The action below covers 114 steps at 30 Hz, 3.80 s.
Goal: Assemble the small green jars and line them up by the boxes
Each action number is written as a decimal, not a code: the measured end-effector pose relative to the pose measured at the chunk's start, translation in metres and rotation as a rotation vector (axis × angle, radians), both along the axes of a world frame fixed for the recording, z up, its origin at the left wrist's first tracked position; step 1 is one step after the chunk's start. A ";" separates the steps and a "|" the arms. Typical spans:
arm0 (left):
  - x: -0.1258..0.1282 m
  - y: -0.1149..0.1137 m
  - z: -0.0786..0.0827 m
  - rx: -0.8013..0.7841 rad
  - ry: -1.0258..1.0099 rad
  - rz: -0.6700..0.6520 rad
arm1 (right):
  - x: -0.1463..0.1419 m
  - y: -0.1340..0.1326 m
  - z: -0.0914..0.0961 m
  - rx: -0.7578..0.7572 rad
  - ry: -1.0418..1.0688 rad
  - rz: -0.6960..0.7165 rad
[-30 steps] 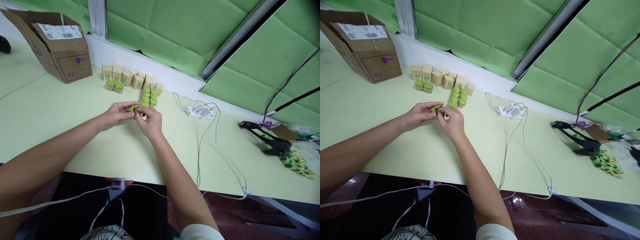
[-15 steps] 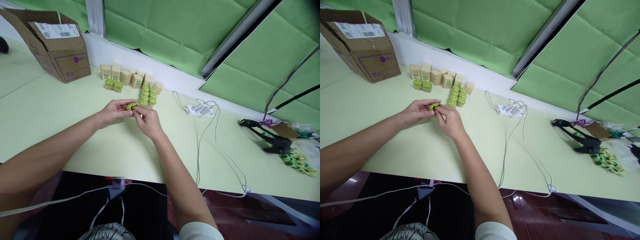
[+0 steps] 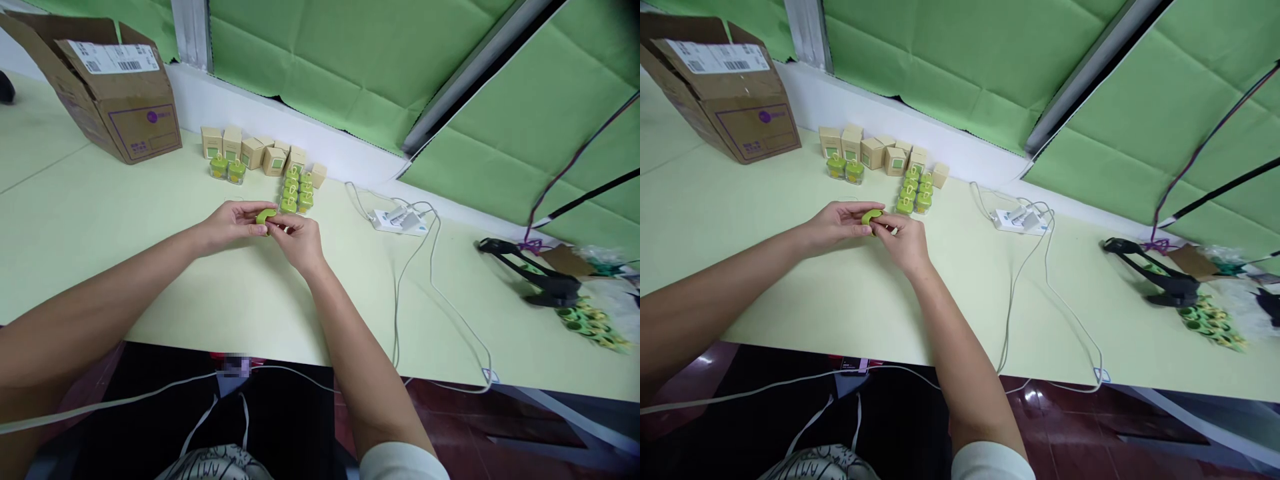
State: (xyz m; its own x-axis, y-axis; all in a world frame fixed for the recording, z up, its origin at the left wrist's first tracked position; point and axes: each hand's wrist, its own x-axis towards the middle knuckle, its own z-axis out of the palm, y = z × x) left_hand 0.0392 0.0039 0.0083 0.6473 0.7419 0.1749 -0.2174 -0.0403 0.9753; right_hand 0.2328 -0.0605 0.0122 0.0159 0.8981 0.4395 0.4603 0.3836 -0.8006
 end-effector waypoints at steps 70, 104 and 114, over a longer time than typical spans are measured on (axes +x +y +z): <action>0.008 -0.013 0.014 0.014 0.002 0.169 | 0.009 0.000 0.015 -0.419 0.594 0.266; -0.001 0.006 0.019 -0.150 -0.312 0.437 | -0.021 0.004 -0.015 -0.251 0.280 0.111; -0.002 0.017 0.008 -0.139 -0.279 0.543 | -0.044 0.006 -0.038 -0.014 -0.415 0.093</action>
State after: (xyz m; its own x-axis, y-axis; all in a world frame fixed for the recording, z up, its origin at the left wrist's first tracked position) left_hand 0.0372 0.0212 0.0166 0.1152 0.9801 0.1617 -0.4488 -0.0938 0.8887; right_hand 0.1890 -0.0545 -0.0259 -0.2416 0.8931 0.3795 0.7086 0.4296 -0.5597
